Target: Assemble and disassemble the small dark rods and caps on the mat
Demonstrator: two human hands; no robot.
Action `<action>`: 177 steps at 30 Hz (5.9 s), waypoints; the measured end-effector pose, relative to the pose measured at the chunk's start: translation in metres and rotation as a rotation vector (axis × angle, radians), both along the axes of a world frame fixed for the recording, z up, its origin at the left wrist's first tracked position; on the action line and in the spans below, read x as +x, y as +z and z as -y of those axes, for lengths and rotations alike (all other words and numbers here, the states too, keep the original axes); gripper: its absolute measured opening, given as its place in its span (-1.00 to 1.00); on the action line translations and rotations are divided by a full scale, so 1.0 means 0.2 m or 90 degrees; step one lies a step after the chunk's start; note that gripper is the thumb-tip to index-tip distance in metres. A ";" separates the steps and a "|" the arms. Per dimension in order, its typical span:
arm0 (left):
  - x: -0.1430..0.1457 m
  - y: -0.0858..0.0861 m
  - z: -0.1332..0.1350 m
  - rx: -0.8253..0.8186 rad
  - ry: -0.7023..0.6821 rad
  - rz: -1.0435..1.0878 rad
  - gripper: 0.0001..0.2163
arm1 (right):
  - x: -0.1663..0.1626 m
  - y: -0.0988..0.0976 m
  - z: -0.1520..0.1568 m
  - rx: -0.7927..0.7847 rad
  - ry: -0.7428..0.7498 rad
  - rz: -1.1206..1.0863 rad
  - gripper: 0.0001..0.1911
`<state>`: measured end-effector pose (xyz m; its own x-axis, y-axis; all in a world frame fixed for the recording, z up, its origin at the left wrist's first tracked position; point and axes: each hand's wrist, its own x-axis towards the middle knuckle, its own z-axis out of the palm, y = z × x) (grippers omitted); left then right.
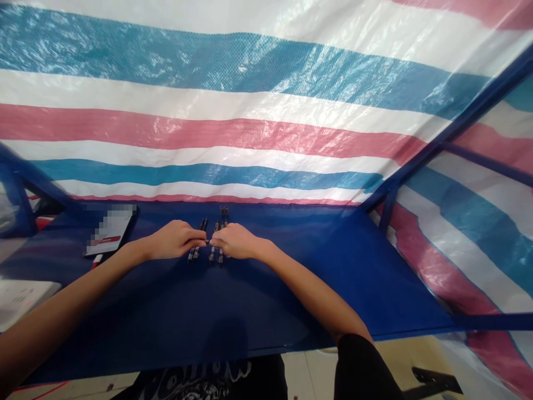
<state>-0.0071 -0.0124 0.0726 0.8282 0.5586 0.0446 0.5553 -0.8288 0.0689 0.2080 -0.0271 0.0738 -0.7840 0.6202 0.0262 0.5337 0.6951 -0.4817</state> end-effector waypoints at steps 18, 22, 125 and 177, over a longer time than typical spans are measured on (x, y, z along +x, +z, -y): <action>0.00 0.02 0.05 0.223 -0.042 0.041 -0.69 | 0.05 -0.01 -0.02 -0.346 -0.004 -0.271 -0.52; 0.00 0.03 0.06 0.276 -0.061 0.028 -0.76 | 0.05 -0.07 -0.05 -0.579 0.050 -0.361 -0.54; 0.05 0.02 0.06 0.041 0.231 0.085 -0.77 | -0.06 -0.09 0.04 0.200 -0.116 0.101 -0.71; -0.04 0.08 0.05 0.316 -0.054 0.119 -0.73 | 0.01 -0.01 0.00 -0.772 0.039 -0.316 -0.62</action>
<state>-0.0145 -0.0232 0.0895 0.8220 0.3642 0.4379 0.5009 -0.8282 -0.2514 0.2104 -0.0268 0.0709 -0.8801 0.4167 -0.2276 0.1032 -0.2999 -0.9484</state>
